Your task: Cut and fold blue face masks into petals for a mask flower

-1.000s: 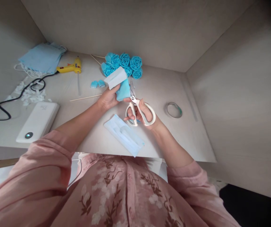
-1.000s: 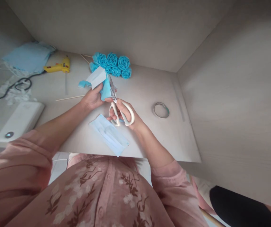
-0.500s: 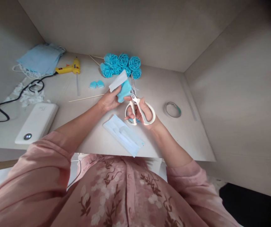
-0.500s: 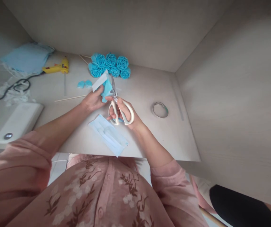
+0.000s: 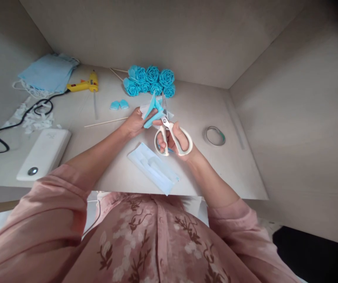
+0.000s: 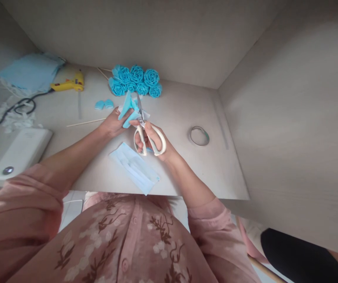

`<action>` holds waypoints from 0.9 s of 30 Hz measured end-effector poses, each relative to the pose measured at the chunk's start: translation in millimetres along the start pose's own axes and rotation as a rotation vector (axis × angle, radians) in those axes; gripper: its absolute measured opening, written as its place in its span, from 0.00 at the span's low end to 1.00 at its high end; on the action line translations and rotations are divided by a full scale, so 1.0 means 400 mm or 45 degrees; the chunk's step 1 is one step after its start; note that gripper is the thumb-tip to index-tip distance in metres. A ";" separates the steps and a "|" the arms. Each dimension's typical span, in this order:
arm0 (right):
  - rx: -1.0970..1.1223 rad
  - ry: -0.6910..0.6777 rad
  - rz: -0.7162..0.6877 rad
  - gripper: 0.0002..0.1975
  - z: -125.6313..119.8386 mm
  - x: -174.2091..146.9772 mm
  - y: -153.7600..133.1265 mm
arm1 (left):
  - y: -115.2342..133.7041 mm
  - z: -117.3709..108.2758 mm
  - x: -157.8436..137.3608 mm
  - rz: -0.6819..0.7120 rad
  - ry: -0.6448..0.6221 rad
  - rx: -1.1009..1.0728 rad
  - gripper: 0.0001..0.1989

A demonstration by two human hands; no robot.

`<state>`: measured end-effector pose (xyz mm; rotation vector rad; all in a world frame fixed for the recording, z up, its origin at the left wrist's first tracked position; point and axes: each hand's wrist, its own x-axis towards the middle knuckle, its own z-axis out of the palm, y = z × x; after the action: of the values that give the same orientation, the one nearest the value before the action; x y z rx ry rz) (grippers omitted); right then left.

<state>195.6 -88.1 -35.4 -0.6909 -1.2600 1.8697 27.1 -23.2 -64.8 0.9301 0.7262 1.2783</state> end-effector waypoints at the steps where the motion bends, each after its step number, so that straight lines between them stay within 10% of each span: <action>1: -0.007 0.008 0.005 0.35 -0.001 0.001 0.001 | 0.001 0.002 -0.001 -0.002 -0.021 0.018 0.13; 27: -0.004 0.121 -0.154 0.31 0.008 -0.013 0.005 | 0.001 0.005 0.009 -0.014 0.001 -0.228 0.16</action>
<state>195.6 -94.5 -36.3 -0.6820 -1.2174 1.7172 29.1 -19.9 -63.4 0.7794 0.6056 1.3109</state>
